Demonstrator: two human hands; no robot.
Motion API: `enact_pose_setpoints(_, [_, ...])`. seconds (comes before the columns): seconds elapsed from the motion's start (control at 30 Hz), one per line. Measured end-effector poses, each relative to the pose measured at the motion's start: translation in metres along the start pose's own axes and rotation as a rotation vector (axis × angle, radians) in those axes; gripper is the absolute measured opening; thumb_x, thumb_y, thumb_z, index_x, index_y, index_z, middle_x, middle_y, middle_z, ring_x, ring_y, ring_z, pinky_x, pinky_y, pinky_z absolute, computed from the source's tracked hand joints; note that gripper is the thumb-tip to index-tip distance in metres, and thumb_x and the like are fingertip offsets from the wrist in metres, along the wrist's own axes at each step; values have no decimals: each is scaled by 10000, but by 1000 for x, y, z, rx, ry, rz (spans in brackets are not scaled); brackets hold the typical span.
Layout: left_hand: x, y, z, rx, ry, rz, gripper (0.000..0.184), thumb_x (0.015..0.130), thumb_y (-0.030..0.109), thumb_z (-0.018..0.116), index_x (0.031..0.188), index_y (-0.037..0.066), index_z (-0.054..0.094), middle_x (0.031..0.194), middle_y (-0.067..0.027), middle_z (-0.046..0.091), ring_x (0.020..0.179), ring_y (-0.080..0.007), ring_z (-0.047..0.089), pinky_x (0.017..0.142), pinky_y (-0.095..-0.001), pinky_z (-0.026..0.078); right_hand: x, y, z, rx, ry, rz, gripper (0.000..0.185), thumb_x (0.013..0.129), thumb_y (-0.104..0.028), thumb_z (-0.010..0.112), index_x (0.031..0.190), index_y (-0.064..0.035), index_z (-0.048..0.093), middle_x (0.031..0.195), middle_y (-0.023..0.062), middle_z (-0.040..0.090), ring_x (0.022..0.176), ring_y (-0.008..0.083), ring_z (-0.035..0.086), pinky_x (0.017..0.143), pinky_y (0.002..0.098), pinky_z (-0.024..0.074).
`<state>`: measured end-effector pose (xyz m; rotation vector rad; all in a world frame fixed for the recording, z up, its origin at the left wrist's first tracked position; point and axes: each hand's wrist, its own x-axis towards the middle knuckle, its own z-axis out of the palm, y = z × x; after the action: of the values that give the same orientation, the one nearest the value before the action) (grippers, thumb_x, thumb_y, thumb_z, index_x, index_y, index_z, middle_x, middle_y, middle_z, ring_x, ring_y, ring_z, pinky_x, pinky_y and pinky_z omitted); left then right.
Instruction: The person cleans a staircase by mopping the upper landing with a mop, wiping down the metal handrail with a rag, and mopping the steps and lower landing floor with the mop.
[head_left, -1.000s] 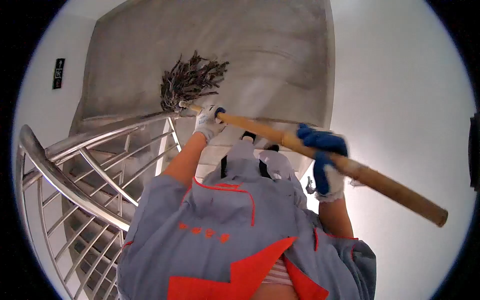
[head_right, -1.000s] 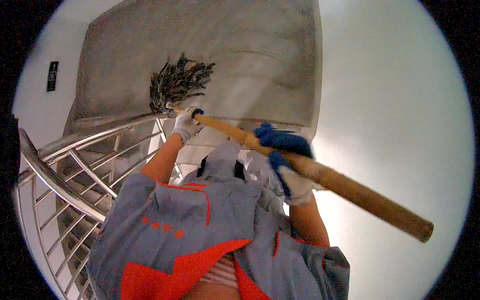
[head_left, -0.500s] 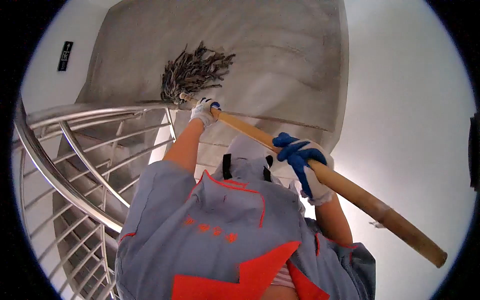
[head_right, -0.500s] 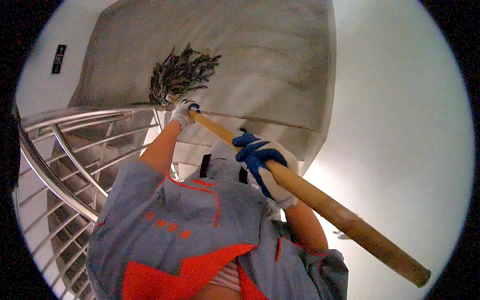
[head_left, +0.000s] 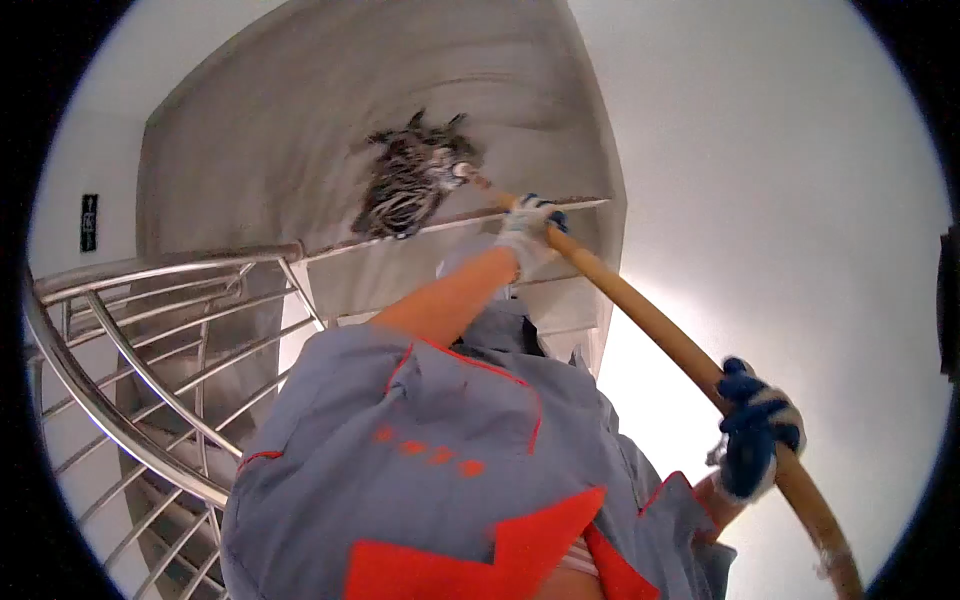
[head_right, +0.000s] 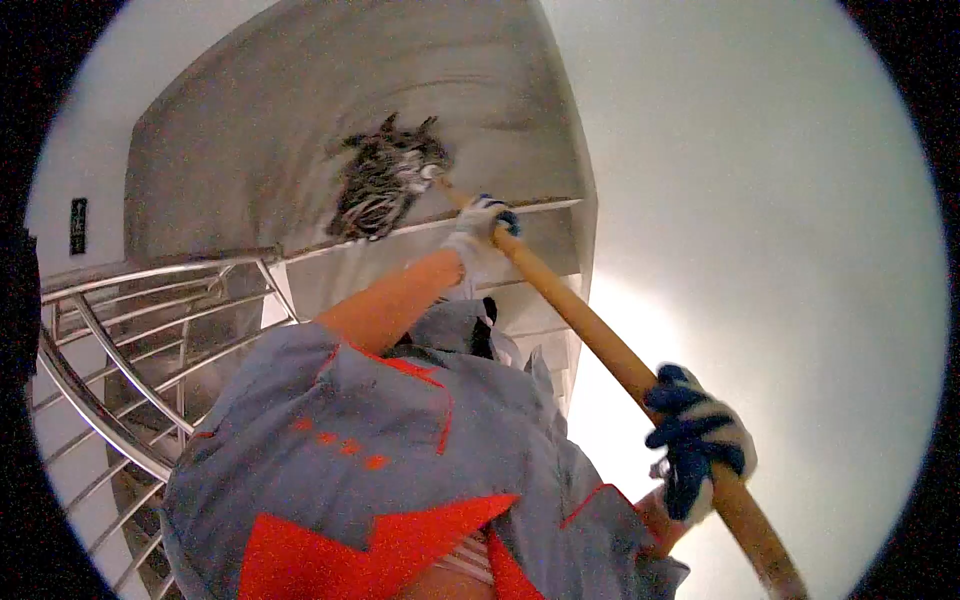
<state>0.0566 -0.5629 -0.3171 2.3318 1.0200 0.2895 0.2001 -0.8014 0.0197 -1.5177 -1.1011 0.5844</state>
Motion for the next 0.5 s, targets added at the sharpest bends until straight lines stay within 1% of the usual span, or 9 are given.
enact_pose_setpoints(0.07, [13, 56, 19, -7, -57, 112, 317, 676, 274, 745, 955, 157, 651, 1050, -54, 617, 1091, -255, 522, 920, -388, 452, -35, -14, -22, -60, 121, 24, 200, 918, -241, 565, 817, -74, 523, 740, 111, 599, 802, 293, 640, 895, 510, 467])
enact_pose_setpoints(0.1, [16, 83, 27, -16, -122, 146, 288, 692, 277, 747, 939, 159, 657, 1041, -49, 622, 1093, -245, 525, 913, -385, 459, -51, -24, -28, -73, 175, 15, 199, 920, -241, 562, 817, -75, 523, 740, 108, 595, 800, 288, 635, 892, 503, 466])
enact_pose_setpoints(0.17, [19, 134, 37, -98, -356, 153, 294, 746, 368, 701, 953, 163, 657, 1043, -42, 621, 1104, -229, 523, 911, -400, 457, -83, -39, -35, -80, 279, -11, 197, 923, -241, 555, 817, -77, 523, 742, 101, 587, 797, 278, 625, 885, 488, 464])
enact_pose_setpoints(0.23, [17, 173, 35, -22, -482, 234, 311, 777, 436, 651, 953, 180, 664, 1052, -37, 627, 1110, -239, 532, 916, -412, 446, -105, -49, -39, -69, 369, -51, 196, 926, -242, 549, 818, -80, 524, 744, 95, 578, 793, 269, 615, 878, 473, 461])
enact_pose_setpoints(0.3, [12, 193, 43, -43, -569, 320, 331, 786, 398, 635, 1031, 177, 663, 1109, -50, 641, 1113, -253, 563, 861, -453, 448, -118, -54, -40, -54, 429, -92, 195, 929, -242, 542, 818, -82, 524, 745, 89, 570, 790, 259, 605, 871, 458, 459])
enact_pose_setpoints(0.33, [7, 201, 39, 27, -518, 325, 297, 811, 462, 602, 920, 197, 677, 989, -10, 662, 1022, -241, 604, 864, -423, 465, -123, -57, -44, -53, 453, -107, 195, 931, -242, 539, 819, -83, 524, 746, 86, 566, 788, 254, 600, 868, 450, 458])
enact_pose_setpoints(0.43, [-5, 201, 28, 69, -521, 357, 266, 822, 427, 590, 935, 205, 681, 966, -8, 676, 999, -236, 624, 824, -422, 479, -124, -58, -49, -33, 482, -146, 195, 936, -243, 529, 820, -87, 525, 749, 76, 554, 783, 240, 585, 858, 428, 455])
enact_pose_setpoints(0.5, [-10, 194, 13, 110, -574, 339, 254, 809, 401, 600, 946, 205, 686, 964, -17, 683, 995, -239, 633, 797, -423, 489, -119, -59, -50, -11, 484, -166, 195, 939, -243, 523, 820, -89, 525, 750, 70, 546, 780, 230, 575, 851, 413, 453])
